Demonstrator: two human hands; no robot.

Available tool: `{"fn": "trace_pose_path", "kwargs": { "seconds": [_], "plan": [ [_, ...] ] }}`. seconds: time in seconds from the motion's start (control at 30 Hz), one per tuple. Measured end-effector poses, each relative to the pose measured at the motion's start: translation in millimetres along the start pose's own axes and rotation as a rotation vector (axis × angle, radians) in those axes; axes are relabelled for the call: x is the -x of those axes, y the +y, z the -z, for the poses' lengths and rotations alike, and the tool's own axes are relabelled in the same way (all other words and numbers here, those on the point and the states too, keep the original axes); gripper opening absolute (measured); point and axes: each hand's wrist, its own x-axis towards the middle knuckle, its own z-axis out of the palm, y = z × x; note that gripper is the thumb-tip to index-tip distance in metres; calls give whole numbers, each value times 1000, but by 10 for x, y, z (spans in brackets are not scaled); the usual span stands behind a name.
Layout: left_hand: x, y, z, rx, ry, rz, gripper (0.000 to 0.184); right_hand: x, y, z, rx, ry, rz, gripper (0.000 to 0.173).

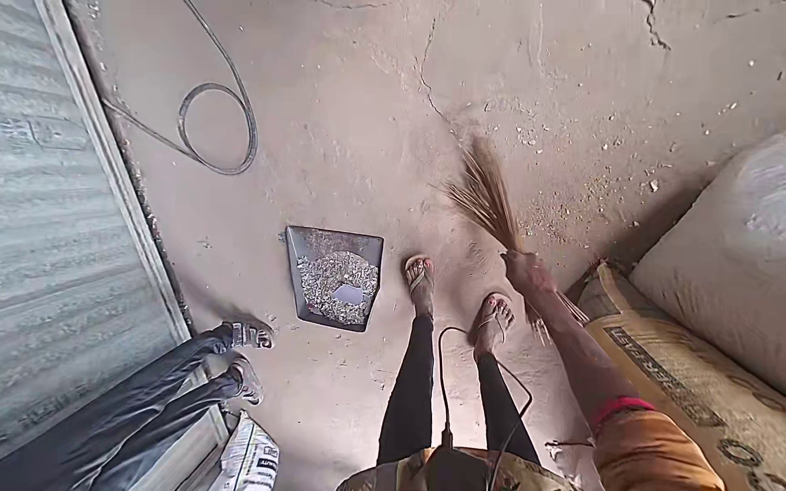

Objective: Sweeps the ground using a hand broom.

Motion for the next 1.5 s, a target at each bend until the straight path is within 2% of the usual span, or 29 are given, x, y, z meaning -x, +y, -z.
{"fn": "trace_pose_path", "kwargs": {
  "seconds": [0.07,0.1,0.17,0.23,0.27,0.33,0.4,0.47,0.5,0.53,0.6,0.67,0.7,0.73,0.8,0.83,0.9,0.93,0.97,1.07,1.1,1.17,1.23,1.33,1.4,1.43,1.5],
  "plan": [
    [-147,49,10,106,50,91,70,229,596,-67,-87,111,-161,48],
    [-243,111,11,114,50,118,62,396,791,-104,-130,180,-231,47],
    [-424,254,43,49,15,148,53,762,851,-172,-239,365,-288,40],
    [-543,491,100,-58,-24,194,44,1023,460,-166,-352,484,-216,31],
    [-564,555,153,-106,-36,215,44,1089,119,-126,-394,446,-138,28],
    [-584,656,277,-153,-60,268,50,961,-663,-13,-354,249,47,33],
    [-637,763,376,-181,-48,266,53,500,-1435,229,-223,-9,259,43],
    [-682,883,439,-200,-3,281,57,-128,-1906,378,-86,-79,427,40],
    [-705,962,460,-169,35,313,57,-439,-1970,426,-51,-62,449,34],
    [-701,1044,489,-125,56,343,54,-658,-1909,456,-65,2,427,26],
    [-712,1170,542,1,52,370,50,-856,-1418,521,-170,152,297,19],
    [-764,1177,610,32,17,361,59,-887,-726,482,-240,222,83,31],
    [-778,1182,646,35,0,368,67,-830,-416,442,-250,200,-29,38],
    [-769,1256,652,19,-18,369,67,-688,-172,402,-270,178,-129,42],
    [-744,1427,630,-11,-34,347,59,-261,59,321,-329,202,-308,47],
    [-737,1479,605,-25,-29,315,54,-38,36,296,-382,274,-371,47],
    [-715,1574,605,-95,-19,281,52,350,-305,293,-507,447,-371,39],
    [-730,1629,597,-131,-7,273,53,453,-578,356,-549,503,-292,34],
    [-761,1663,601,-150,12,285,57,490,-890,459,-559,479,-189,31],
    [-792,1700,675,-137,32,311,70,224,-1873,957,-351,138,195,39],
    [-814,1732,672,-103,41,296,67,-4,-2148,1190,-223,50,311,41],
    [-845,1739,650,-9,52,246,57,-563,-2435,1547,-20,30,438,42],
    [-859,1742,712,34,49,231,54,-1038,-2279,1771,18,80,376,42],
    [-909,1747,861,-23,58,219,62,-1288,-1298,1670,-172,202,87,42],
    [-955,1760,922,-93,61,250,70,-1071,-533,1375,-284,257,-90,43],
    [-950,1803,927,-91,79,251,66,-862,-246,1225,-347,275,-176,43],
    [-935,1851,915,-44,92,200,57,-377,44,1031,-483,307,-342,43]
  ]
}}
